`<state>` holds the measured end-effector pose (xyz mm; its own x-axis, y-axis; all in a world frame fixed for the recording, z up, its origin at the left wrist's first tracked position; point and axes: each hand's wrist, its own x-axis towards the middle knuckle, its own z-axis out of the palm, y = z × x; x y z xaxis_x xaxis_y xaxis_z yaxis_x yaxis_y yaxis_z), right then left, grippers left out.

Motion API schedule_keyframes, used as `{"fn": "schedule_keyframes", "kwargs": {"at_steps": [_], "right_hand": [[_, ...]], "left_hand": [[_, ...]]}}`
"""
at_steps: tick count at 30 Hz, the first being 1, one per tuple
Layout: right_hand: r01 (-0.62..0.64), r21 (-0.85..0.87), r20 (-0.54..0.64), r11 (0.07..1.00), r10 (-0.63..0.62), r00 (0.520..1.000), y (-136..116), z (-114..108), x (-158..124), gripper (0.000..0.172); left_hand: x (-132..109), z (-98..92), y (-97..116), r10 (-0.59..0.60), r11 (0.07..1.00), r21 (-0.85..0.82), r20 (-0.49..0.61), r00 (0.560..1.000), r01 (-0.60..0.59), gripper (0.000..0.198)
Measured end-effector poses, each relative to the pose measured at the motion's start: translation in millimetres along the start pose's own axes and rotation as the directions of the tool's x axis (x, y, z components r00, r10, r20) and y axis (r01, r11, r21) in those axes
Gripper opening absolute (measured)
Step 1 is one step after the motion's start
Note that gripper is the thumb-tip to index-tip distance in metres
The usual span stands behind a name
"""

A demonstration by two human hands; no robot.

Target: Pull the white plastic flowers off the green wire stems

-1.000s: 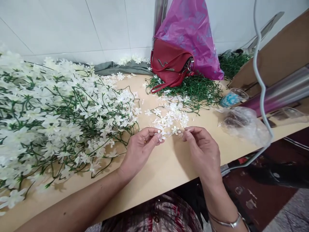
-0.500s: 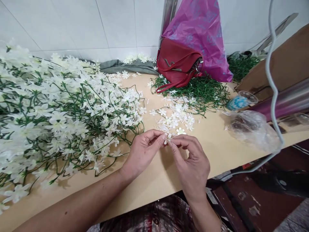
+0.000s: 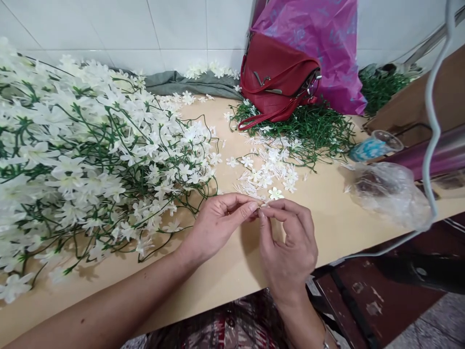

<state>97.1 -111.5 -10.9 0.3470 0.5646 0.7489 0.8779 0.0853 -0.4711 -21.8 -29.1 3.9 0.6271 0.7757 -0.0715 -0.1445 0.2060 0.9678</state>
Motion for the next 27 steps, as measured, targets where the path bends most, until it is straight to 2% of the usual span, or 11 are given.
{"fn": "schedule_keyframes", "kwargs": {"at_steps": [2,5,7,12,19,24,27], "right_hand": [[-0.016,0.027,0.015,1.0,0.016,1.0,-1,0,0,0.012],[-0.127,0.097,0.061,0.987,0.122,0.991,-2,-1,0,0.011],[-0.189,0.118,0.078,0.975,0.18,0.981,-2,-3,-1,0.011],[-0.256,0.19,0.11,0.948,0.238,0.965,-2,-7,-3,0.011],[-0.519,0.417,0.217,0.746,0.473,0.854,7,-9,-6,0.004],[-0.571,0.484,0.256,0.663,0.517,0.817,9,-9,-2,0.021],[-0.588,0.496,0.317,0.638,0.498,0.807,11,-9,-1,0.005]], "left_hand": [[-1,1.5,0,-0.032,0.998,-0.049,-0.034,0.999,0.031,0.016],[-3,4.0,-2,-0.056,0.995,-0.081,-0.081,0.995,0.05,0.017],[-4,5.5,-3,-0.049,0.998,-0.055,-0.082,0.995,0.044,0.014],[-7,8.1,-4,-0.027,0.998,-0.054,-0.055,0.998,0.024,0.01],[-16,10.0,-11,0.121,0.991,0.053,-0.005,0.993,-0.121,0.012],[-18,13.8,-12,0.2,0.965,0.172,0.0,0.98,-0.197,0.009],[-18,17.3,-10,0.18,0.97,0.166,-0.013,0.984,-0.176,0.007]]}}
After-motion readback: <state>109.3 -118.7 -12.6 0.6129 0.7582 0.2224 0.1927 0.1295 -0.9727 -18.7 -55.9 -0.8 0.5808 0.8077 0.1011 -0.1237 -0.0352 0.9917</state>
